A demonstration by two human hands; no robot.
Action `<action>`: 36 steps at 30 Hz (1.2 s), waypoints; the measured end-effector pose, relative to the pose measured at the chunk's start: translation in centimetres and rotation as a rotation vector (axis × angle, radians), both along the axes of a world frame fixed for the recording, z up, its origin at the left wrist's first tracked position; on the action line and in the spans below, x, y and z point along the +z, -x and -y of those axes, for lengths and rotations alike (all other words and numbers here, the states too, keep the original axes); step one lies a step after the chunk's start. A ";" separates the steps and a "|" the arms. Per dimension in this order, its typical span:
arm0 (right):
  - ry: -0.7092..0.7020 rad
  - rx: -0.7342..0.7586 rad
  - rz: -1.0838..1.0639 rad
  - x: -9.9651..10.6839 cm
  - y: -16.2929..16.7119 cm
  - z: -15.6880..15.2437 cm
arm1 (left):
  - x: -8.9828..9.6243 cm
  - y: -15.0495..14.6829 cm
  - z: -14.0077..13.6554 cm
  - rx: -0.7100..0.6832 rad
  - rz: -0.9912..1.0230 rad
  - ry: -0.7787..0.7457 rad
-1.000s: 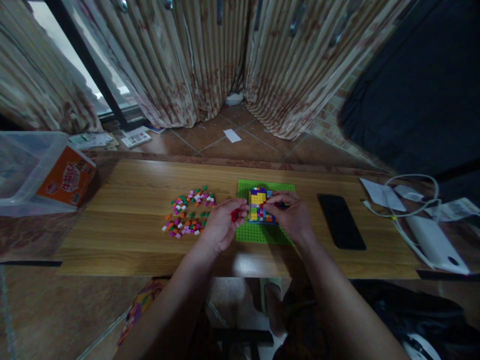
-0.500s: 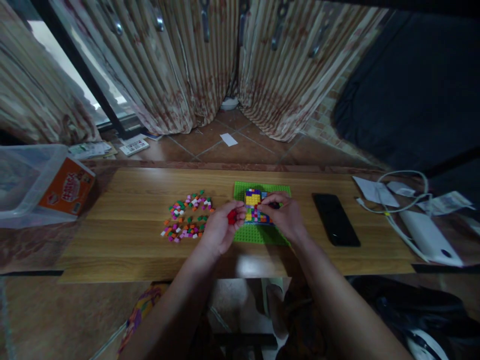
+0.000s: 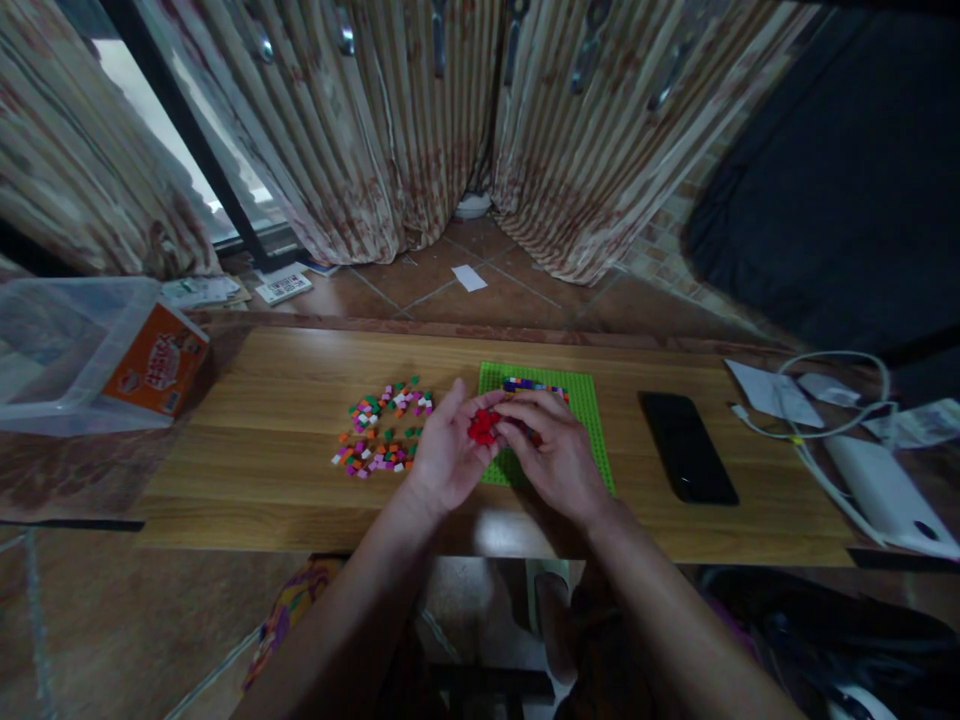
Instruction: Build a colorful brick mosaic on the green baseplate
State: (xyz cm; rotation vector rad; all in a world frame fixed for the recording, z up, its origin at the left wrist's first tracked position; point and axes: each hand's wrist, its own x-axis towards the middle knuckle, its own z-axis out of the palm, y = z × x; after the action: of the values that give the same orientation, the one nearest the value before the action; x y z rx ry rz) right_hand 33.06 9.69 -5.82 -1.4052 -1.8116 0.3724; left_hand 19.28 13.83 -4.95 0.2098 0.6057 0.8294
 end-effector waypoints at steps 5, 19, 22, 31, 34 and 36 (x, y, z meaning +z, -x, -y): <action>0.014 -0.034 0.075 -0.7 0.1 -0.4 | 0.0 0.1 0.1 -0.023 0.035 0.014; 0.010 -0.284 -0.211 -1.8 -3.1 -1.4 | -0.9 0.6 -0.6 0.117 -0.345 0.036; 0.057 -0.269 -0.152 -2.4 -3.0 -1.4 | -1.1 0.4 -0.4 0.079 -0.374 -0.031; 0.088 -0.318 -0.028 -2.6 -2.1 -1.4 | -1.5 -0.1 0.0 -0.024 -0.402 -0.130; 0.107 -0.334 -0.044 -2.5 -2.1 -1.4 | -1.3 -0.2 0.1 -0.066 -0.398 -0.155; 0.111 -0.337 -0.053 -2.5 -2.1 -1.5 | -1.2 -0.3 0.2 -0.084 -0.392 -0.166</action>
State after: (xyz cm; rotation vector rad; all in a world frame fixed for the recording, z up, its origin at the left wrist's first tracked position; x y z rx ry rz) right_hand 35.19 11.15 -8.30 -1.7267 -1.4959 0.3331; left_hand 19.58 13.64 -6.15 0.5546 0.8884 0.7618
